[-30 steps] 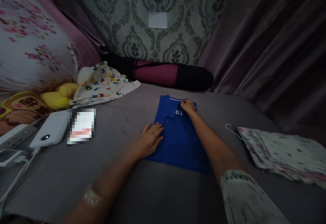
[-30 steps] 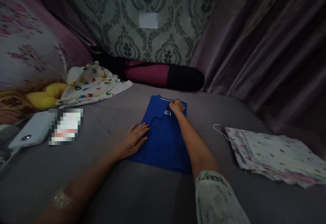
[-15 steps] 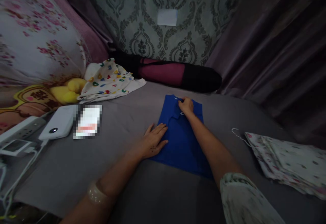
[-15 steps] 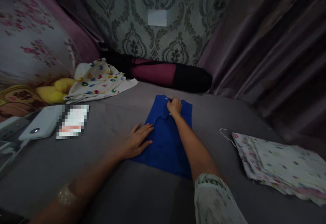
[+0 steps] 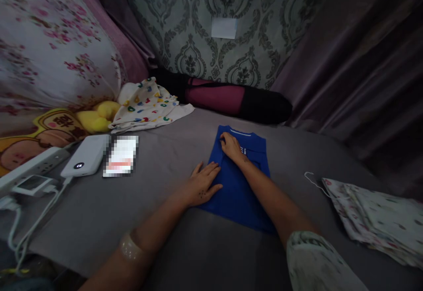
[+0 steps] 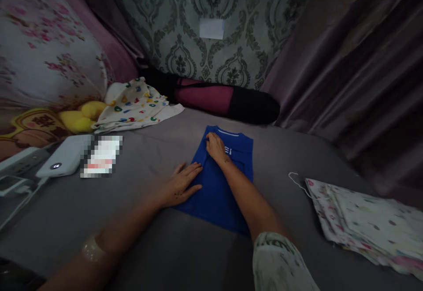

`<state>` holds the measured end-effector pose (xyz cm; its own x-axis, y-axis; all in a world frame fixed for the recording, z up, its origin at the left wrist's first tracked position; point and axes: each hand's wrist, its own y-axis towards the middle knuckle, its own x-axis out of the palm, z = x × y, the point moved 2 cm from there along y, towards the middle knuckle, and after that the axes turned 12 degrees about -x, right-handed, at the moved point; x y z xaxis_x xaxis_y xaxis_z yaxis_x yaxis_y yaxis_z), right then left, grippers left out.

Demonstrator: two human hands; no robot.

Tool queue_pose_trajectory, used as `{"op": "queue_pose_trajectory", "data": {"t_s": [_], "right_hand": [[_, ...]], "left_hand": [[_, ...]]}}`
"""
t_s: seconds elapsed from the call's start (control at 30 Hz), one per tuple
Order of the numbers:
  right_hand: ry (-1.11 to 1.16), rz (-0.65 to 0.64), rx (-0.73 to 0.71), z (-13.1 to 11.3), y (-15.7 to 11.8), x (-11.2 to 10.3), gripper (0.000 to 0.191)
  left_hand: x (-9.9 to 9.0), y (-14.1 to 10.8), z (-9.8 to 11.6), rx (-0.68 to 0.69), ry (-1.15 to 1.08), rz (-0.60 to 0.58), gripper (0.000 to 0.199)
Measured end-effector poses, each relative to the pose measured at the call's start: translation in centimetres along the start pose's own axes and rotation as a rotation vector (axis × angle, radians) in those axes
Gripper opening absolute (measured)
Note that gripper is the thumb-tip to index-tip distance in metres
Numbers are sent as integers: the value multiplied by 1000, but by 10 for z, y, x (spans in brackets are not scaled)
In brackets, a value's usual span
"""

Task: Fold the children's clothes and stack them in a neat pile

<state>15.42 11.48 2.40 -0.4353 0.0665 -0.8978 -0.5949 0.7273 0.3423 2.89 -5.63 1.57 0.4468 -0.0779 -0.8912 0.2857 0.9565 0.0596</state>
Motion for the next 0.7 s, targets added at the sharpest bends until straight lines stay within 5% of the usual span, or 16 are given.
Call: {"op": "queue_pose_trajectory", "data": {"t_s": [0.17, 0.5, 0.7], "right_hand": [[-15, -58, 28, 1, 2, 5, 20], [-37, -137, 98, 5, 18, -11, 46], [-153, -182, 127, 17, 35, 6, 51]], "left_hand": [[0, 0, 0, -6, 8, -9, 60], [-5, 0, 5, -34, 22, 8, 58], [-8, 2, 10, -76, 46, 14, 52]]}}
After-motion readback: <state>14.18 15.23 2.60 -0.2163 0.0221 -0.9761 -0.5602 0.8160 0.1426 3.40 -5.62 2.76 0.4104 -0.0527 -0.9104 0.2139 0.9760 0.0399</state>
